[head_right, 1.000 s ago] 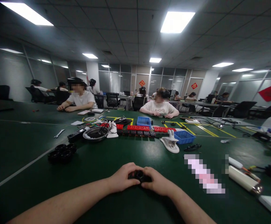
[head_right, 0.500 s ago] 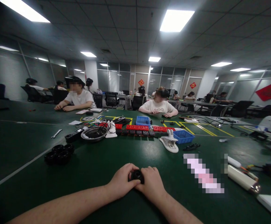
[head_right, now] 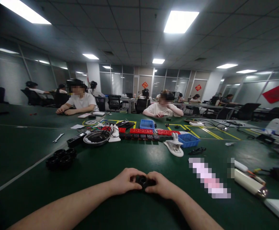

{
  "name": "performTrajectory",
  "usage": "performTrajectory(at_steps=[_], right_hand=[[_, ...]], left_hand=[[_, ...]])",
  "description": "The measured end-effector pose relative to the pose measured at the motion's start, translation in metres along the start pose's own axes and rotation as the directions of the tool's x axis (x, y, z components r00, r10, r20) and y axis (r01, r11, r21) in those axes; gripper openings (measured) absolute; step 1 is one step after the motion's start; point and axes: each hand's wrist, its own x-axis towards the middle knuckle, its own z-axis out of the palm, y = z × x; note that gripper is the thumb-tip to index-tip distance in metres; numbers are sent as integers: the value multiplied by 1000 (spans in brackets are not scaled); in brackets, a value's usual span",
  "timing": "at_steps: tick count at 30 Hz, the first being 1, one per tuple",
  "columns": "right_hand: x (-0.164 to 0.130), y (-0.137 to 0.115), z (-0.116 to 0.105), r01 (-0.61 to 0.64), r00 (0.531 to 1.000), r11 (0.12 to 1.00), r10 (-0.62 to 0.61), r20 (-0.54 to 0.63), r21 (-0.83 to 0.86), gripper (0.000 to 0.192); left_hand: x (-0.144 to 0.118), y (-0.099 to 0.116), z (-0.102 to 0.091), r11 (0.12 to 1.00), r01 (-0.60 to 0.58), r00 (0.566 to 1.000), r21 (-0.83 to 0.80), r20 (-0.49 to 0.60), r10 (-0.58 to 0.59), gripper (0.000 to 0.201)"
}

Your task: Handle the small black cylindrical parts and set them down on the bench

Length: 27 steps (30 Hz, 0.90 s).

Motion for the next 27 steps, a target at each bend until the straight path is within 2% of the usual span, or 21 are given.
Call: performTrajectory(at_steps=[5,11,13,16,18,20,24,27], right_hand=[[0,-1,3,-41,999,996,39,-22,-77,22],[2,-8,23,-149,978,931,88,-190,-333,27],[3,-11,29,-202,962,902,110,-251,-382,25],[3,-13,31,-229,954,870,113,-277,-436,32],[2,-12,26,-200,962,875,90,-258,-442,41],[1,-8,19,-121,977,909,39,-207,-399,46],[-1,1,8,50,995,967,-71,-75,-252,31],[0,6,6,86,994,977,-98,-49,-194,23]], left_hand=[[-4,6,5,999,52,998,5,-43,-52,35],[-5,5,17,991,132,976,13,-179,-127,31],[-4,3,18,991,134,972,9,-197,-129,30],[-4,3,16,993,120,974,11,-197,-115,38],[-4,5,12,995,96,984,39,-157,-88,41],[-4,7,8,996,49,994,79,-101,-41,38],[-4,9,1,993,-78,995,90,-57,83,34],[-3,7,0,994,-85,995,70,-50,89,36]])
